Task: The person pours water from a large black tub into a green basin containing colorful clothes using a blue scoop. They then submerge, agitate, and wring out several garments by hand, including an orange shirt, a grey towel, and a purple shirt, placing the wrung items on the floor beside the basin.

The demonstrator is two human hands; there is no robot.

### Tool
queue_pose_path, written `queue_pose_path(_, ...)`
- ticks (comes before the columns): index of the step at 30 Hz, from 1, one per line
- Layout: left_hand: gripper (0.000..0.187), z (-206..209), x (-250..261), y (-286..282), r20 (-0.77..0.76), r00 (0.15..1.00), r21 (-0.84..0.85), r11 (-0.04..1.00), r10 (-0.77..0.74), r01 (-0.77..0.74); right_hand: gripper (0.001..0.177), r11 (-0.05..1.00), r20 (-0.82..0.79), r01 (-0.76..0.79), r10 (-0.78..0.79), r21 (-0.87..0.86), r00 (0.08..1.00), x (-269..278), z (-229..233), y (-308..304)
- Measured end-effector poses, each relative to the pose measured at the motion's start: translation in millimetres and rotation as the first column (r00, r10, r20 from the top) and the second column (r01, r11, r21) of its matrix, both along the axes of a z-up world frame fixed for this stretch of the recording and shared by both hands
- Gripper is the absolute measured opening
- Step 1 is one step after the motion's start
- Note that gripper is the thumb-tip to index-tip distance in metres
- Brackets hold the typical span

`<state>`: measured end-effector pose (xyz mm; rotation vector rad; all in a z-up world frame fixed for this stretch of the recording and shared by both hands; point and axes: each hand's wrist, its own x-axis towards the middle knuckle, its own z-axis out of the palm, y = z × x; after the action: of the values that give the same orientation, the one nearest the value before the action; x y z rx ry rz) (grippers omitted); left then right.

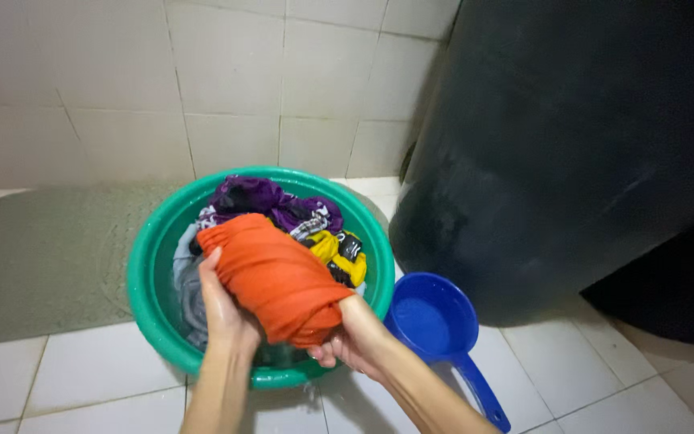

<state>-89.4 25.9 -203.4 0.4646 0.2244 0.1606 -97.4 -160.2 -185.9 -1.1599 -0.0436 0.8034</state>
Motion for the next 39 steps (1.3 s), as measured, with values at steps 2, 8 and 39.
queue_pose_path(2,0.067,3.3,-0.6,-0.9,-0.012,0.998,0.089,0.994,-0.068,0.068,0.057,0.991,-0.113,-0.059,0.073,0.124,0.991,-1.7,0.4,3.2)
queue_pose_path(8,0.086,0.8,2.3,-4.1,0.441,0.882,-0.199,0.94,-0.166,0.277,0.075,0.967,-0.31,-0.087,0.16,0.239,0.937,-28.9,0.9,32.9)
queue_pose_path(39,0.045,-46.7,5.5,-5.8,-0.109,0.874,-0.123,0.879,-0.474,0.462,0.021,0.884,0.968,0.465,0.148,-0.039,-0.2,-2.0,80.5,53.7)
